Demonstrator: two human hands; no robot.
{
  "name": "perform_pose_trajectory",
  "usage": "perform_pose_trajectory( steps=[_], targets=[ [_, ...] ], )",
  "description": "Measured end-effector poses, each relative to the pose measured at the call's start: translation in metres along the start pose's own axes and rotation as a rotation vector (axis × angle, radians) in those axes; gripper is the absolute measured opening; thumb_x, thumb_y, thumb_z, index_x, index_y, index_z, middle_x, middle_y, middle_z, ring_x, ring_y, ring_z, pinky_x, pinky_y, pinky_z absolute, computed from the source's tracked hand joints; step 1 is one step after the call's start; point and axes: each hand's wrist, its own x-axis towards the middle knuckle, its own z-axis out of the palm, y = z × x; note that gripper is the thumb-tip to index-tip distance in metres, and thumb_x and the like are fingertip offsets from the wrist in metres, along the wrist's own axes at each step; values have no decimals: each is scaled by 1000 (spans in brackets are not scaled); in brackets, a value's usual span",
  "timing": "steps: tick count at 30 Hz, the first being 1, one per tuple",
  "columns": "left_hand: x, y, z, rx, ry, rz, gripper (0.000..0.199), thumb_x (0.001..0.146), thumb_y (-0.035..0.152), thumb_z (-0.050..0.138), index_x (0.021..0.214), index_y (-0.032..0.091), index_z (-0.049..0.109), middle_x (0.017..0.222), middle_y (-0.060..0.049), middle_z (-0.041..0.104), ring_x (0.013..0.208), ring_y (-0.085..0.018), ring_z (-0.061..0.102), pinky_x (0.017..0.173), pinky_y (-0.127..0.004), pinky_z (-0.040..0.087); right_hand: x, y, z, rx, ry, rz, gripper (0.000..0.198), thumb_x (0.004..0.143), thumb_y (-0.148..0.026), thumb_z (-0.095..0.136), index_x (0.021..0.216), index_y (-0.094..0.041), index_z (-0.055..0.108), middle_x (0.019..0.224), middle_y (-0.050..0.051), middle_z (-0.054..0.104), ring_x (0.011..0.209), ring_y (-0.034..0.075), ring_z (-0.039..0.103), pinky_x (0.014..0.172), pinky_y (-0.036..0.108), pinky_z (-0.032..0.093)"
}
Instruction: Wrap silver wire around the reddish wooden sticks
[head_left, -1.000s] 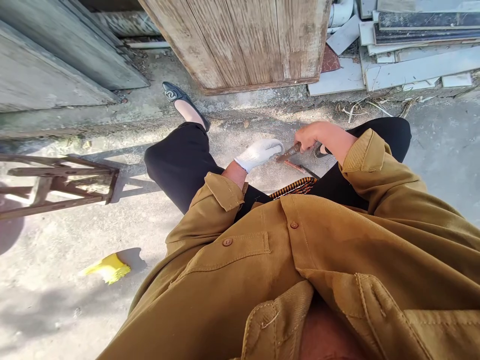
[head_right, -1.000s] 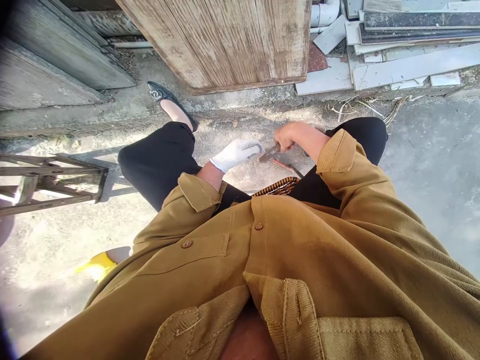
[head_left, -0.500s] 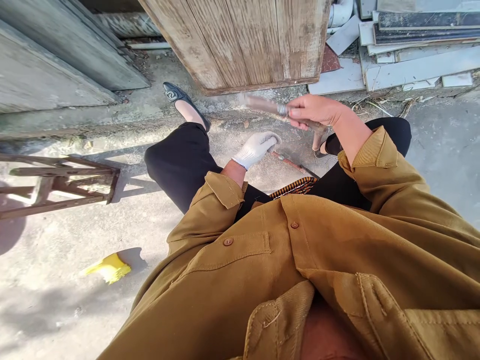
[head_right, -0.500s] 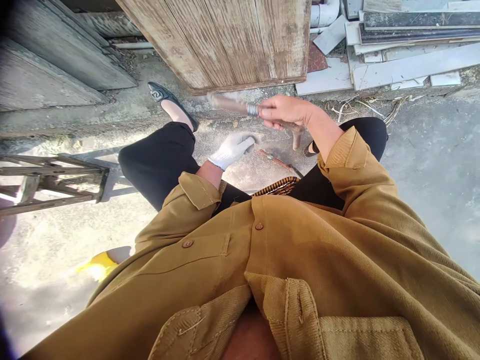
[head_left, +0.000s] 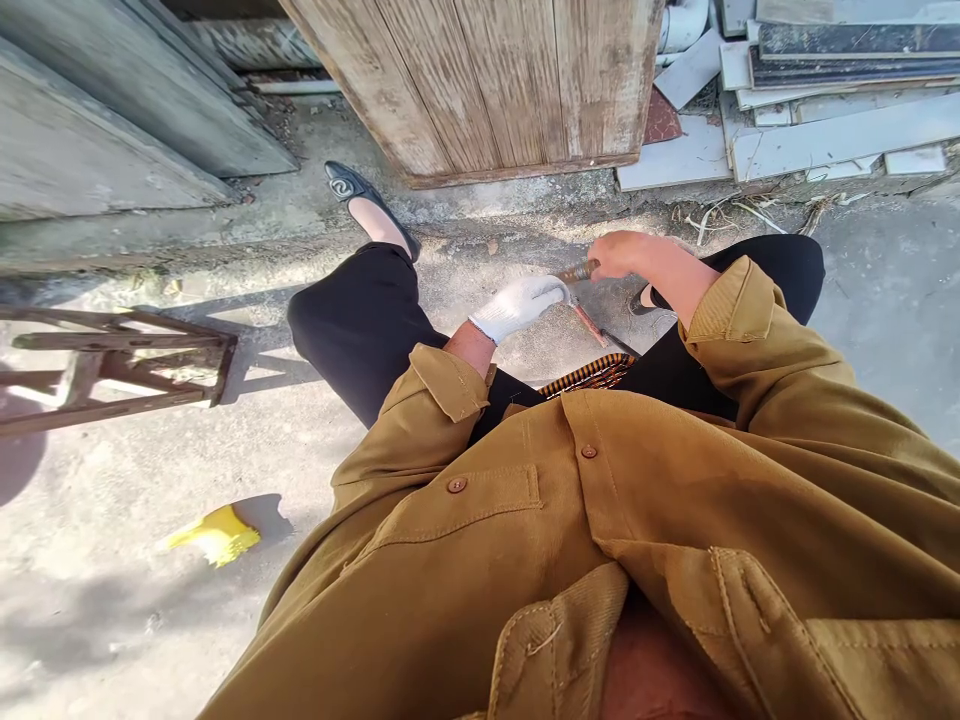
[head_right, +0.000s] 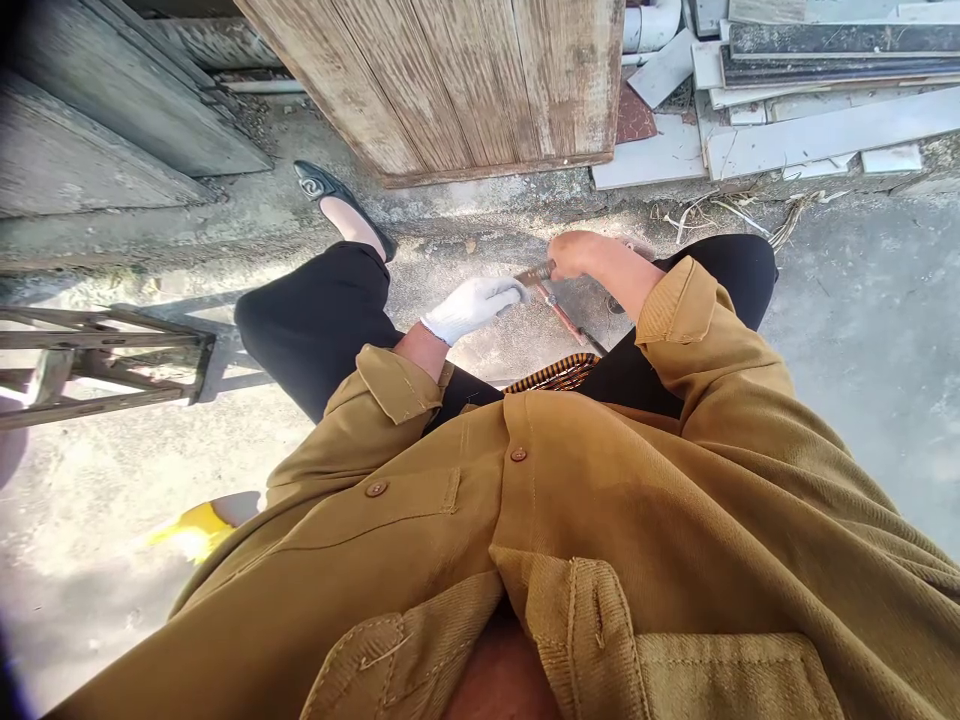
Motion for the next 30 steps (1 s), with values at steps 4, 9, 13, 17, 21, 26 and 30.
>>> perform_pose_trajectory(
  steps=[4,9,13,17,21,26,30],
  targets=[
    [0,-5,-4,43,40,-1,30,102,36,57,103,18,81,74,1,63,75,-20,60,80,-31,50,-3,-4,6,34,-264,-133,21,105,-36,83,112,-16,86,83,4,74,80,22,73,80,34,55],
    [0,-7,-10,60,90,-38,25,100,32,59,95,18,79,79,-2,67,82,-21,64,81,-32,52,-21,-8,-8,252,-405,-356,15,107,-30,79,112,-17,83,86,1,73,78,18,70,83,31,54],
    [1,-4,-12,-110,151,-89,21,103,30,60,99,17,76,77,-3,66,71,-18,58,70,-30,47,-44,5,-29,655,-46,-409,9,113,-26,73,109,-17,73,86,1,68,74,14,61,76,26,51],
    [0,2,-7,-147,116,-23,23,103,26,56,98,18,77,67,1,58,64,-16,53,67,-29,42,-53,20,-39,1018,347,-257,22,122,-24,59,100,-22,56,89,3,65,72,14,52,73,26,52],
    [-3,10,0,-119,18,16,25,103,27,57,101,18,79,75,1,65,67,-16,55,71,-29,46,-34,24,-33,905,424,-79,18,123,-26,52,113,-18,64,99,11,72,79,19,61,80,33,59],
    [-7,16,1,-56,-28,21,26,104,29,57,101,18,80,77,0,66,72,-18,60,80,-30,52,-6,21,-22,377,347,59,32,119,-36,63,131,-10,77,115,20,78,110,35,75,97,42,58],
    [-6,10,-1,-27,16,35,28,105,31,56,104,18,81,75,0,64,72,-18,60,80,-31,52,0,9,-12,102,193,105,35,114,-32,72,135,-5,81,122,23,78,117,39,74,102,44,56]
  ],
)
